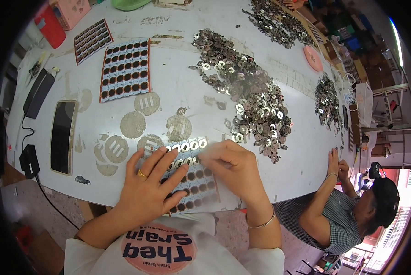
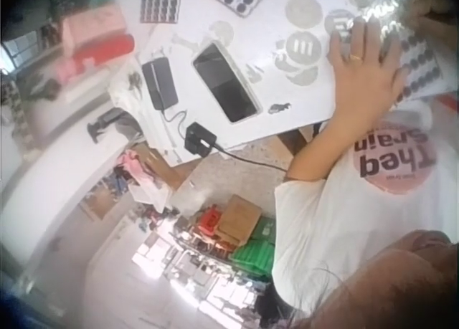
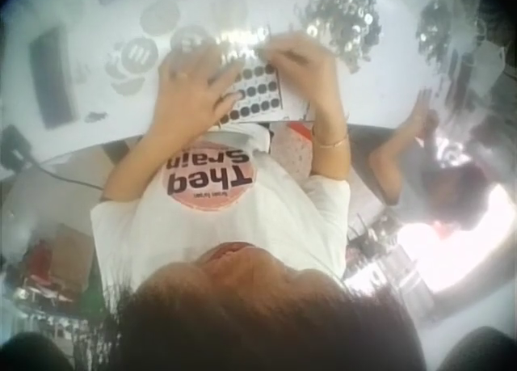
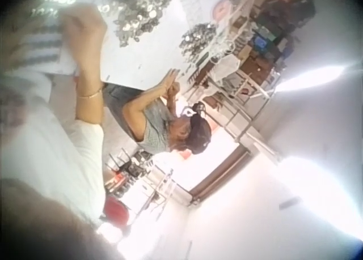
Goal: The person places small metal components into a grid sheet by hand, taking pieces from a pile on the table and inserting them one by one into individual slots.
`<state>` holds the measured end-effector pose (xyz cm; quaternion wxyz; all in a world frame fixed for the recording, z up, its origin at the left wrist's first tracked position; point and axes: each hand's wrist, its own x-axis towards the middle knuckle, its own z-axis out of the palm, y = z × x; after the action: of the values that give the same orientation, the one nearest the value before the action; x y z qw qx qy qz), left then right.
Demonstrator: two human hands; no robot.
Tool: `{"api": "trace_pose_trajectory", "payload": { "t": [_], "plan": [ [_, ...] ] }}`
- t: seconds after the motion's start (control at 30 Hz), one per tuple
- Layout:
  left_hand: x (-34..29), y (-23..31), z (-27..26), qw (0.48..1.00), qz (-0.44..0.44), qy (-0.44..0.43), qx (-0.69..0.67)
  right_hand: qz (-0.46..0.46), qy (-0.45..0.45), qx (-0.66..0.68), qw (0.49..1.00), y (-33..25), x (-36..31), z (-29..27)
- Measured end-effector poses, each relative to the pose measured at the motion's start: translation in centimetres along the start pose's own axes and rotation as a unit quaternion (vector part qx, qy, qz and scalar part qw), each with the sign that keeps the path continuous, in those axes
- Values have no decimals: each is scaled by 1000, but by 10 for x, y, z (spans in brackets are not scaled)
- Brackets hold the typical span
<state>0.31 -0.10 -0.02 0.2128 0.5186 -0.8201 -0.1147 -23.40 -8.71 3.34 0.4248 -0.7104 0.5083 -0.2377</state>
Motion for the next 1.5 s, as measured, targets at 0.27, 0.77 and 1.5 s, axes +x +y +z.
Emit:
{"api": "trace_pose_trajectory", "payload": {
  "t": [0.27,0.77,1.5],
  "plan": [
    [-1,-1,0,1000,6,5,-5,-6,42,26,999,7,-1,-3],
    [-1,-1,-1,1000,4,-3,-11,-1,-27,-56,998,3,5,-10],
    [-1,1,-1,1000,3,8,19,-93,-23,-136,986,1,7,-10]
  ]
}}
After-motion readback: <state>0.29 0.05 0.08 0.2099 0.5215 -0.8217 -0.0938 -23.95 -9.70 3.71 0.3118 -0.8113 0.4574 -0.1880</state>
